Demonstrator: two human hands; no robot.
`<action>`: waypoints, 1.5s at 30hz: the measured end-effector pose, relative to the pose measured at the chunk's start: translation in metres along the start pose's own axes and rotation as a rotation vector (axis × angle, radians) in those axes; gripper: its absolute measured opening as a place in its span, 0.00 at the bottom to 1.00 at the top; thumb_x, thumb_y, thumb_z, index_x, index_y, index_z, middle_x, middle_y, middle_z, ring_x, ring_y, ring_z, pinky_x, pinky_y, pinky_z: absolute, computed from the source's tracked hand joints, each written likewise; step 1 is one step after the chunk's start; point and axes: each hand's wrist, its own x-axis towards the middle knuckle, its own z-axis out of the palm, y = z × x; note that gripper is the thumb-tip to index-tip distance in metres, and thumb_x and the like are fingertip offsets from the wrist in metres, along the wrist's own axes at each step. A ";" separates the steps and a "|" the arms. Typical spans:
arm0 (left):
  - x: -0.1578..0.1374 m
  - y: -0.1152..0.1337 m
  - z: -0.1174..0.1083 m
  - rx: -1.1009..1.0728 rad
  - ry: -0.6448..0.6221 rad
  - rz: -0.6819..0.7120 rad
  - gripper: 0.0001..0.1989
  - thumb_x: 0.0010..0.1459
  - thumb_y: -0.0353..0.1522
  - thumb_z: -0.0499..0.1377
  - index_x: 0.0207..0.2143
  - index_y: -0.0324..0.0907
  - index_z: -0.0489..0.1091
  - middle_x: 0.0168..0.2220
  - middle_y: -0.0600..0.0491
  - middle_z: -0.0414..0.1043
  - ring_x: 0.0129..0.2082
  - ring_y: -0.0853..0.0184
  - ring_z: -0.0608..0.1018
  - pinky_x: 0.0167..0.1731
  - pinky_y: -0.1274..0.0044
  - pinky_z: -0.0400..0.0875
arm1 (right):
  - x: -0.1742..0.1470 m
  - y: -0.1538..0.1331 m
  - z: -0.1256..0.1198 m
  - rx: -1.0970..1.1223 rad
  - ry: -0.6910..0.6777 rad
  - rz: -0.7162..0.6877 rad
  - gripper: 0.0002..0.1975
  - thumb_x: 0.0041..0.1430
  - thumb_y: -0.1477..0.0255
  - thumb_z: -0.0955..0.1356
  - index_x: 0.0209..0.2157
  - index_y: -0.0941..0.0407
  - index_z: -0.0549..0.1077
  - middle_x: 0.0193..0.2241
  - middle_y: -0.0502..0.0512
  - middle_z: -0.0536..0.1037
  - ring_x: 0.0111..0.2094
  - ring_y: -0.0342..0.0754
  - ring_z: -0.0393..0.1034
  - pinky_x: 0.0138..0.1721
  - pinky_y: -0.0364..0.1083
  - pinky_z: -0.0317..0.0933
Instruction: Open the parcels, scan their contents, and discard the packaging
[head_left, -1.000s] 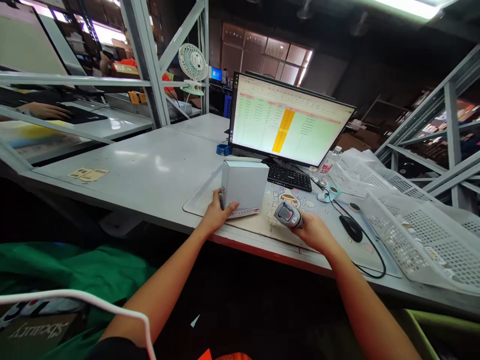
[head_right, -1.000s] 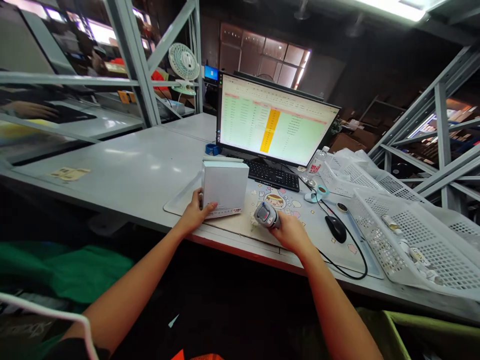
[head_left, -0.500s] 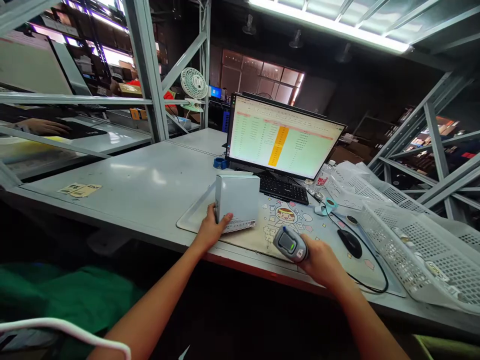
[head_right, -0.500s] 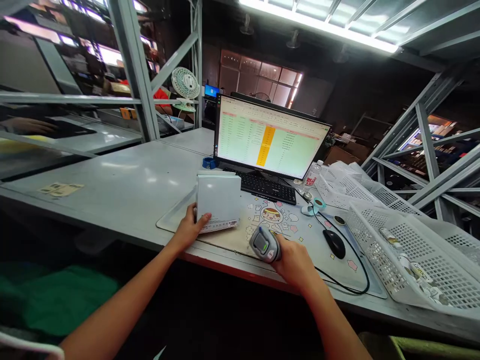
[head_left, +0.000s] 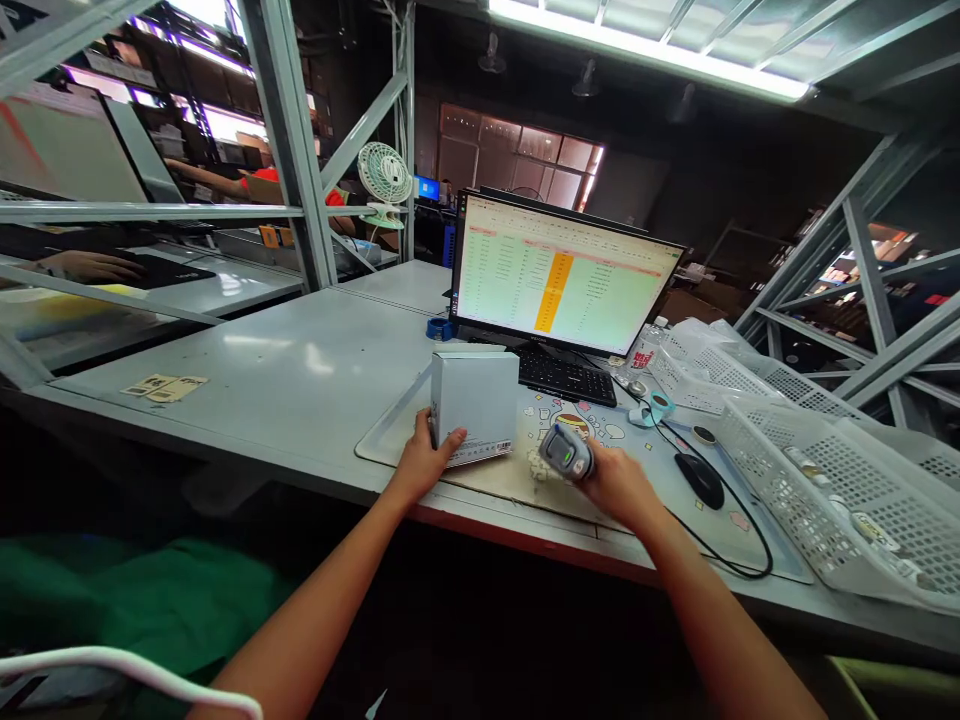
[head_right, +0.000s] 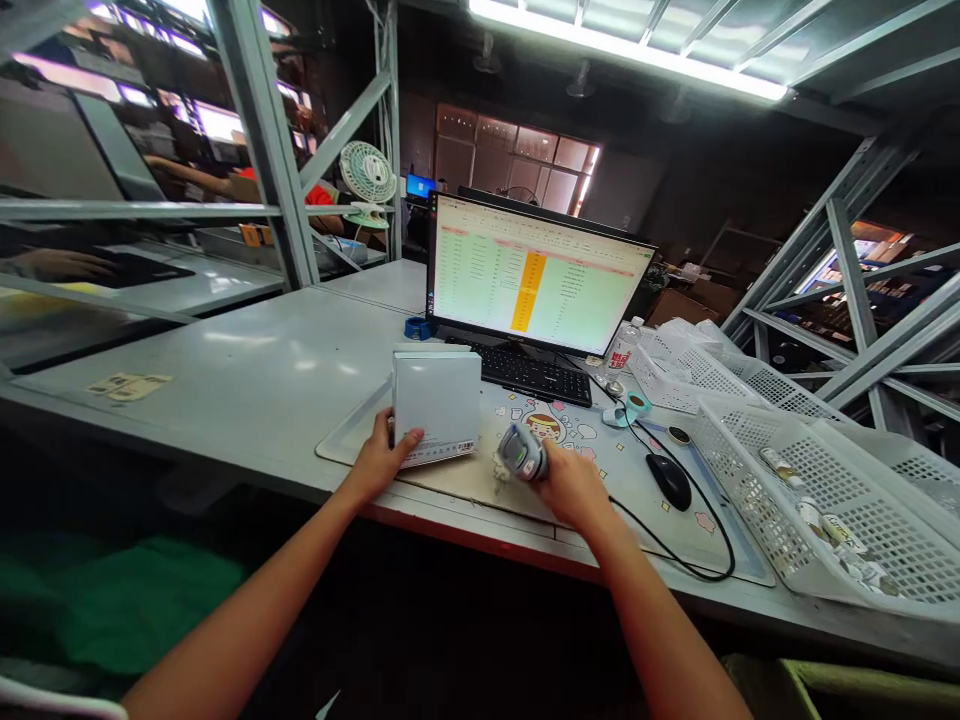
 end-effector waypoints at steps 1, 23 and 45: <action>0.000 -0.001 0.000 -0.002 0.001 0.001 0.48 0.55 0.61 0.57 0.66 0.39 0.56 0.56 0.34 0.77 0.56 0.43 0.80 0.58 0.54 0.72 | 0.010 0.013 0.003 -0.006 0.024 0.073 0.14 0.65 0.64 0.72 0.49 0.54 0.73 0.41 0.59 0.84 0.41 0.57 0.79 0.34 0.46 0.54; 0.003 -0.006 -0.002 -0.008 -0.006 -0.027 0.47 0.54 0.61 0.59 0.65 0.41 0.57 0.54 0.38 0.77 0.55 0.45 0.80 0.57 0.55 0.72 | 0.191 0.022 0.062 0.177 0.162 0.350 0.30 0.74 0.68 0.59 0.73 0.63 0.58 0.75 0.71 0.56 0.74 0.64 0.48 0.71 0.62 0.49; 0.002 -0.012 -0.006 -0.191 -0.208 0.117 0.55 0.53 0.50 0.71 0.77 0.52 0.50 0.75 0.42 0.56 0.68 0.48 0.71 0.66 0.61 0.69 | 0.083 -0.063 -0.043 0.411 0.126 -0.592 0.55 0.60 0.45 0.75 0.77 0.52 0.50 0.70 0.67 0.65 0.69 0.63 0.60 0.69 0.62 0.57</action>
